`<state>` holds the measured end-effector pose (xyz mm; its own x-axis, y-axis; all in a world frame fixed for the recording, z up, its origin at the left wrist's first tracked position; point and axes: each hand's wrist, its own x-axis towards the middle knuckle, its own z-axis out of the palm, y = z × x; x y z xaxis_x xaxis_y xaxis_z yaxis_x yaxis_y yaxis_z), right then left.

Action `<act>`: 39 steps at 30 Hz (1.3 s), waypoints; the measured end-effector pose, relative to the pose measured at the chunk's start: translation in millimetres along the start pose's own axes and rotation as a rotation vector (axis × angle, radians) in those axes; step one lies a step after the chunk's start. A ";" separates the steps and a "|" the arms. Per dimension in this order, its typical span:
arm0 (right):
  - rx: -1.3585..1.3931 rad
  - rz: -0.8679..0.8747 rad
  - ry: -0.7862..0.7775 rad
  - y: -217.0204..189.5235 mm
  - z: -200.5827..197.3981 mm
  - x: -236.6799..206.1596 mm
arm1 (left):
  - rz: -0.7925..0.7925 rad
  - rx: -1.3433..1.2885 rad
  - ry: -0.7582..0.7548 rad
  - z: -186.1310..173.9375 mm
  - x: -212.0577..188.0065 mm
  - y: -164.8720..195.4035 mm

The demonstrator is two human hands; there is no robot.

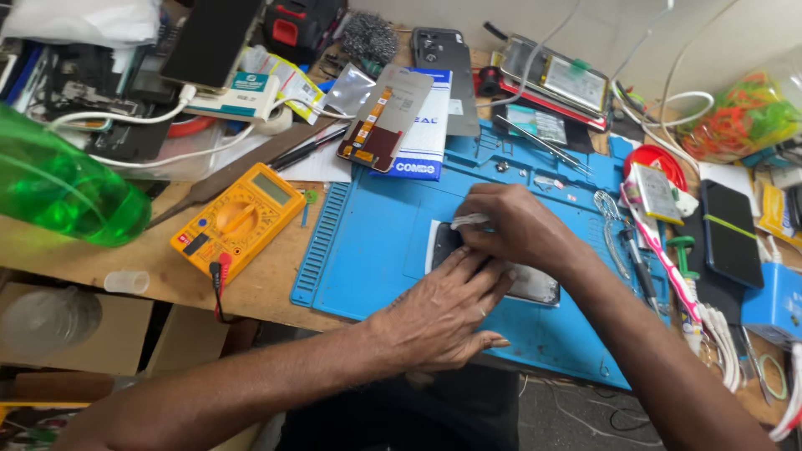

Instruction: The person cleans the back of a disassembled smartphone with a cloth and then uses a metal tool to pry and remove a small component from the device's rear. They then handle a new screen assembly, peeling off a protective film before placing it on the workbench.

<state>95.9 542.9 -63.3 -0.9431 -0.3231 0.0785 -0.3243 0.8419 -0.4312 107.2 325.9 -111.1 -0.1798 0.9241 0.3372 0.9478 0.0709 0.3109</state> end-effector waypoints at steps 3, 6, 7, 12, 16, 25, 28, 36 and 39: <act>-0.025 0.076 -0.031 1.4 -9.8 -13.2 | 0.007 -0.017 0.029 4.8 0.7 -1.8; -0.069 0.168 -0.049 0.4 -31.2 -37.4 | 0.019 0.029 0.120 6.8 -3.1 -3.6; -0.075 0.205 -0.045 0.2 -33.6 -38.6 | 0.012 0.038 0.112 6.4 -2.6 -2.4; -0.027 -0.027 -0.072 2.3 -0.1 5.7 | 0.011 0.025 0.048 -1.6 1.6 4.4; 0.006 -0.045 -0.077 10.0 -2.9 0.7 | -0.005 0.015 0.027 -0.1 3.3 8.2; -0.038 0.163 -0.051 10.7 -36.0 -52.6 | 0.005 0.015 0.031 10.0 4.7 5.6; 0.030 0.006 -0.036 -5.3 -9.0 -8.0 | -0.026 0.014 -0.031 1.7 2.8 12.0; -0.044 0.090 -0.071 8.6 -30.4 -43.7 | 0.007 0.046 0.069 7.6 -0.4 10.1; -0.090 0.161 -0.069 8.4 -35.3 -50.6 | 0.015 0.039 0.098 10.1 -1.2 9.0</act>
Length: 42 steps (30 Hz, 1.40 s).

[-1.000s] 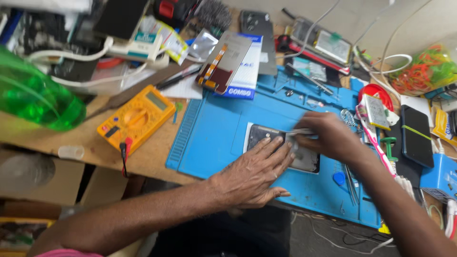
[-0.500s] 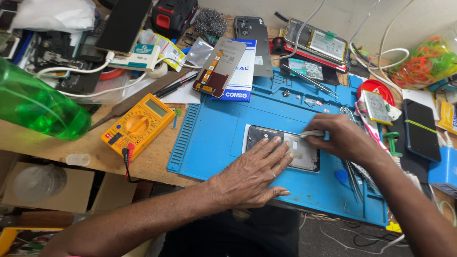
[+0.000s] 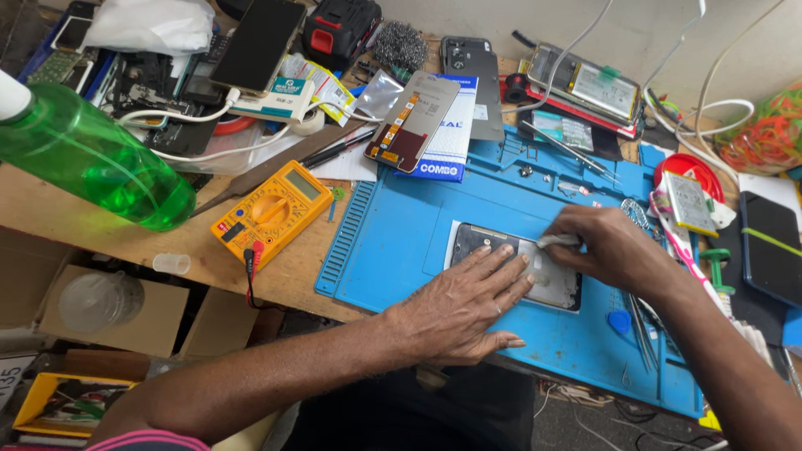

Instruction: The person cleans the back of a disassembled smartphone with a cloth and then uses a metal tool to pry and remove a small component from the device's rear. They then handle a new screen assembly, peeling off a protective film before placing it on the workbench.

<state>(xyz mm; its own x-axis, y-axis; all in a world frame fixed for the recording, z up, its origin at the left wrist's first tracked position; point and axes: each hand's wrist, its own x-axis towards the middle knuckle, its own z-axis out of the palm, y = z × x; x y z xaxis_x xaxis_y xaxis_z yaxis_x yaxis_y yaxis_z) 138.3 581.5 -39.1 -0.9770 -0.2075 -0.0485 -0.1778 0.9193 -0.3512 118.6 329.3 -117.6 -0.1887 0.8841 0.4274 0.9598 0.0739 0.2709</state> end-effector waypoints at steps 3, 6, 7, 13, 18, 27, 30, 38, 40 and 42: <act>0.084 -0.117 0.006 -20.9 13.1 28.7 | -0.003 0.010 -0.028 -5.8 -0.8 0.8; 0.111 -0.180 0.035 -43.7 24.5 54.5 | -0.001 -0.012 -0.021 -14.3 -1.4 9.4; 0.115 -0.199 0.028 -48.0 24.5 58.5 | 0.003 -0.009 -0.009 -16.9 -0.5 11.2; 0.110 -0.263 0.012 -56.6 14.5 51.2 | -0.001 0.010 -0.003 -21.3 0.2 16.8; 0.116 -0.238 0.014 -65.0 13.7 53.8 | -0.002 -0.031 -0.030 -16.7 -2.4 13.9; 0.090 -0.210 0.037 -65.0 23.4 58.1 | -0.017 -0.013 -0.040 -18.9 -5.9 10.9; 0.093 -0.168 0.119 -60.5 19.1 47.2 | -0.022 -0.049 -0.027 -21.0 -7.3 12.6; -0.060 0.291 0.323 -12.9 -2.8 -62.5 | -0.128 -0.100 0.215 -49.1 -14.3 -3.6; -0.188 0.253 0.269 -3.7 1.7 -83.4 | -0.204 -0.129 0.133 -60.3 -19.0 -21.3; -0.411 0.022 0.227 1.8 3.6 -95.9 | -0.245 -0.146 0.045 -63.5 -16.1 -30.5</act>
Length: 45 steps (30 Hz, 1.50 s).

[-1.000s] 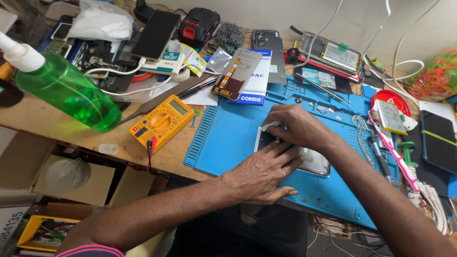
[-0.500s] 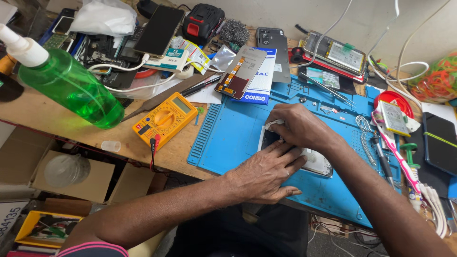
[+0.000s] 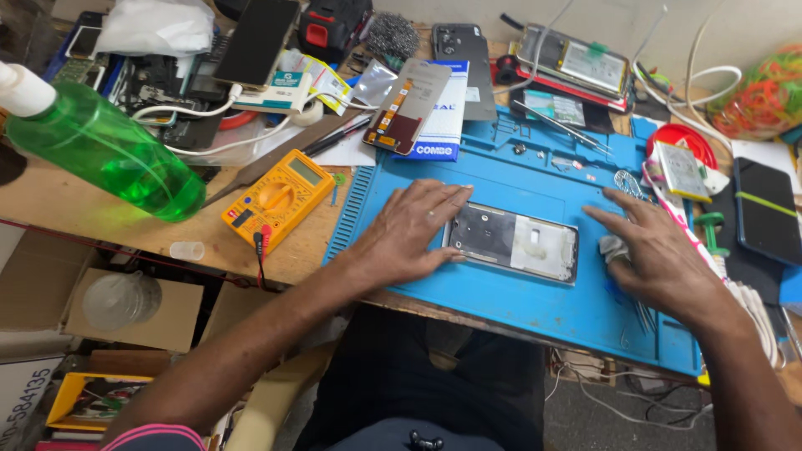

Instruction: The person cleans the back of a disassembled smartphone with a cloth and then uses a metal tool to pry and remove a small component from the device's rear. They then handle a new screen assembly, peeling off a protective film before placing it on the workbench.

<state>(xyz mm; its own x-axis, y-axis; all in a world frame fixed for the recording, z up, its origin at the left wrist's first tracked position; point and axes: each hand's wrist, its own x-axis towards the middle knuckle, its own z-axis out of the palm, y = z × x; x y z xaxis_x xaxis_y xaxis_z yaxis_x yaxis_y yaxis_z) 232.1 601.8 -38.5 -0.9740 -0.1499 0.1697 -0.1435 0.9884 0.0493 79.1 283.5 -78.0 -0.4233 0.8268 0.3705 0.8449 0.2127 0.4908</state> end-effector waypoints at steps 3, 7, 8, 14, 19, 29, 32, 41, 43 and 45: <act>0.095 0.026 -0.019 -3.0 -2.7 -4.3 | -0.023 0.011 -0.111 -0.3 6.1 -1.0; 0.360 0.026 -0.079 -26.3 -8.9 15.9 | -0.018 -0.033 -0.137 -1.4 12.3 1.5; 0.375 0.030 -0.112 -33.3 -10.3 24.9 | -0.010 -0.059 -0.140 -1.1 13.0 2.1; 0.390 0.207 -0.390 -52.6 -22.4 70.3 | -0.024 -0.146 -0.112 4.9 8.9 4.6; 0.664 0.213 -0.378 -49.4 -22.2 64.2 | -0.017 -0.188 -0.038 4.7 -0.1 6.2; 1.256 0.523 -0.301 -47.1 -23.5 40.1 | -0.269 -1.043 0.087 14.3 13.7 11.4; 1.269 0.447 -0.133 -58.4 -25.9 36.1 | -0.336 -1.182 0.112 12.8 26.5 15.7; 1.335 0.435 0.255 -73.4 -30.6 35.6 | -0.266 -1.302 0.134 13.5 46.7 39.9; 1.337 0.446 0.279 -76.0 -26.3 33.2 | -0.291 -1.290 0.124 15.1 47.7 40.1; 1.380 0.447 0.292 -78.9 -21.6 29.7 | -0.315 -1.284 0.114 16.8 46.5 39.7</act>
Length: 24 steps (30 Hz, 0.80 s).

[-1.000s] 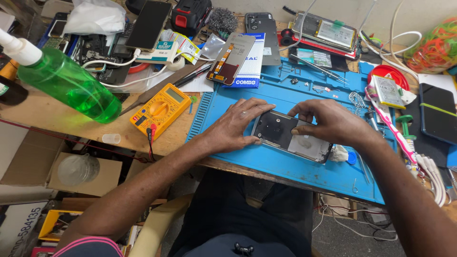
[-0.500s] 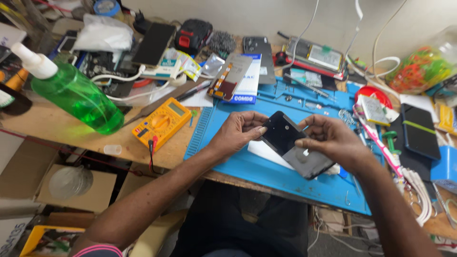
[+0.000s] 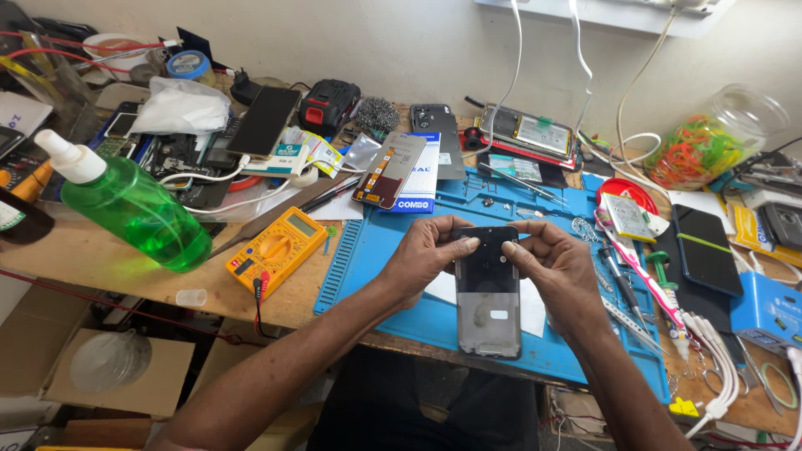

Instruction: The person cleans the back of a disassembled smartphone with a cloth and then uses a metal tool to pry and remove a small component from the device's rear. They then handle a new screen assembly, peeling off a protective film before placing it on the workbench.

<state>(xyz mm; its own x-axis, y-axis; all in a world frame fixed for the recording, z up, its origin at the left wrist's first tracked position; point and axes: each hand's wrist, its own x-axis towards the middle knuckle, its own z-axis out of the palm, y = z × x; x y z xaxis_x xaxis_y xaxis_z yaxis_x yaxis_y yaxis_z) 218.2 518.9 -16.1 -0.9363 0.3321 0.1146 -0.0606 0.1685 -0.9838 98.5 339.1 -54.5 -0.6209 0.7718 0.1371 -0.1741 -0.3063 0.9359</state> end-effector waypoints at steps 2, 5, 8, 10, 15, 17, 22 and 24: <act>-0.043 -0.023 -0.021 3.3 0.6 -3.0 | -0.004 0.010 -0.005 0.1 0.3 -2.0; -0.055 -0.020 -0.019 6.1 -0.4 -4.2 | -0.039 0.010 0.001 2.8 0.1 -6.9; -0.025 0.022 -0.007 8.8 -1.8 -4.1 | -0.067 -0.098 -0.010 6.6 1.0 -14.7; -0.006 0.040 -0.010 11.7 -1.3 -4.8 | -0.056 -0.125 0.010 9.2 1.6 -20.8; -0.022 0.043 -0.002 15.1 4.4 -7.7 | -0.078 -0.148 0.013 11.3 2.7 -27.4; -0.002 0.092 0.006 9.6 -0.4 -9.9 | -0.111 -0.144 0.010 10.6 4.9 -24.9; -0.669 0.000 0.175 -6.5 -46.6 -27.6 | -0.216 0.046 -0.093 -9.4 28.4 -6.4; -0.862 0.107 0.083 -2.3 -71.3 -44.0 | -0.287 0.124 -0.196 -19.7 50.5 0.2</act>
<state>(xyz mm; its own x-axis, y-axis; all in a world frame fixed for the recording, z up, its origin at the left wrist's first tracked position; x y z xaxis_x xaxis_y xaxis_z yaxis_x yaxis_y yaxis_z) 284.1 570.0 -9.1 -0.8919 0.4468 0.0705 0.3402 0.7654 -0.5463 52.0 367.0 -53.7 -0.3998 0.9123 -0.0884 -0.2183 -0.0012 0.9759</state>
